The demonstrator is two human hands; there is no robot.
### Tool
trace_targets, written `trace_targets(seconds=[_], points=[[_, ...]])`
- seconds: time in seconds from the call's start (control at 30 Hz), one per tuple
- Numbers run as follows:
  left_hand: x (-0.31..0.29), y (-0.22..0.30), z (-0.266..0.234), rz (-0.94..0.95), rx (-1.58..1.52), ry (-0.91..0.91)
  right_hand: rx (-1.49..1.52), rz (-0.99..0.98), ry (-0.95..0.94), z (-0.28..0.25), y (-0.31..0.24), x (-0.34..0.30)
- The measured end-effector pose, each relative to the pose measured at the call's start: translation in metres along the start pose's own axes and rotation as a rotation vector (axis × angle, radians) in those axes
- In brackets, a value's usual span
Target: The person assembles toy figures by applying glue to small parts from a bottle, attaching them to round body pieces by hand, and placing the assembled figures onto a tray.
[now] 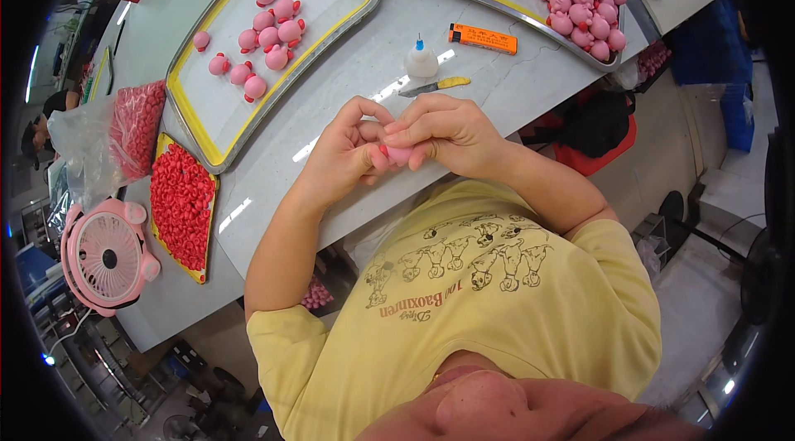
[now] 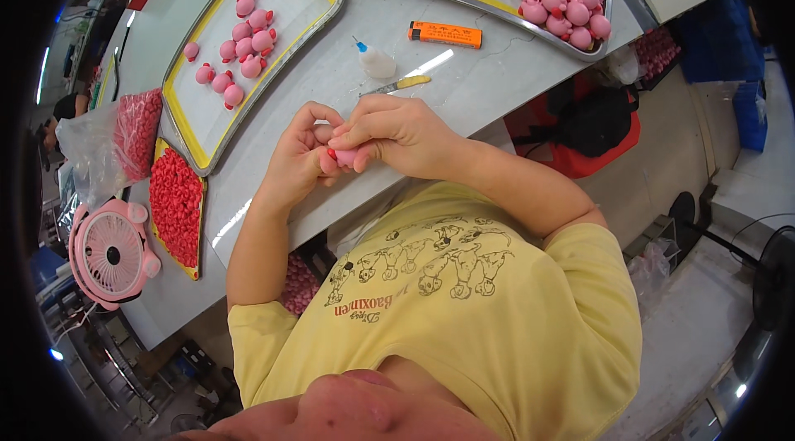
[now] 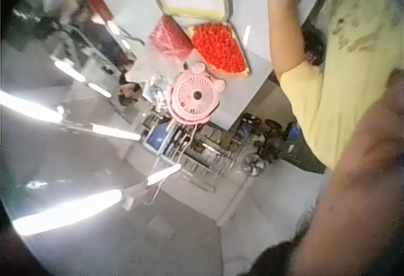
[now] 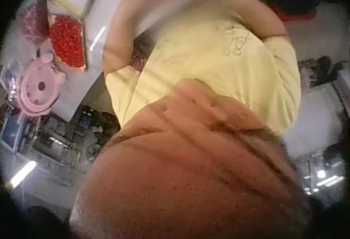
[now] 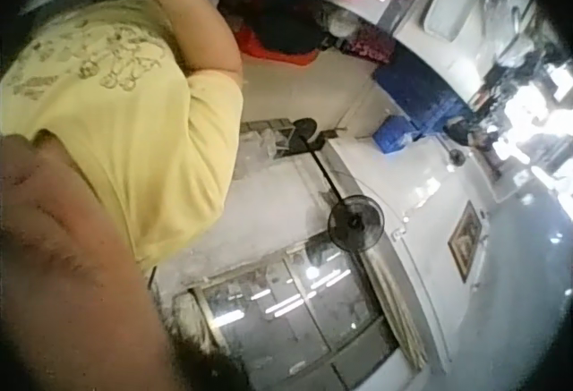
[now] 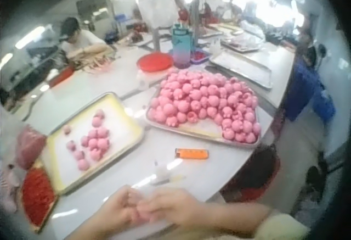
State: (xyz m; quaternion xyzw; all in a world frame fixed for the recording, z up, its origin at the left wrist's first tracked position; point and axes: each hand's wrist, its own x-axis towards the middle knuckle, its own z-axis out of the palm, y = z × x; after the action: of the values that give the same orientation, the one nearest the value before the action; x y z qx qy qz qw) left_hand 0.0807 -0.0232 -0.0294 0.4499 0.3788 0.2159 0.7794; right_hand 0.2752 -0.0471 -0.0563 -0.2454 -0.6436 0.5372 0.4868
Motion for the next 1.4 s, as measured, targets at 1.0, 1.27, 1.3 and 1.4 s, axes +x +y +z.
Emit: trace_targets(seconds=[1.0,1.27,1.3,1.4], points=[[0.002,-0.017,0.014,0.496,0.321,0.157,0.416,0.286,0.017,-0.018,0.005,-0.001],[-0.009,-0.002,0.012,0.454,0.252,0.213,0.493,0.287,0.124,-0.006,-0.009,0.008],[-0.011,0.002,0.012,0.370,0.236,0.235,0.487,0.278,0.184,-0.003,-0.010,0.007],[-0.016,-0.001,0.000,0.208,0.302,0.206,0.188,0.025,0.221,0.009,-0.006,0.005]])
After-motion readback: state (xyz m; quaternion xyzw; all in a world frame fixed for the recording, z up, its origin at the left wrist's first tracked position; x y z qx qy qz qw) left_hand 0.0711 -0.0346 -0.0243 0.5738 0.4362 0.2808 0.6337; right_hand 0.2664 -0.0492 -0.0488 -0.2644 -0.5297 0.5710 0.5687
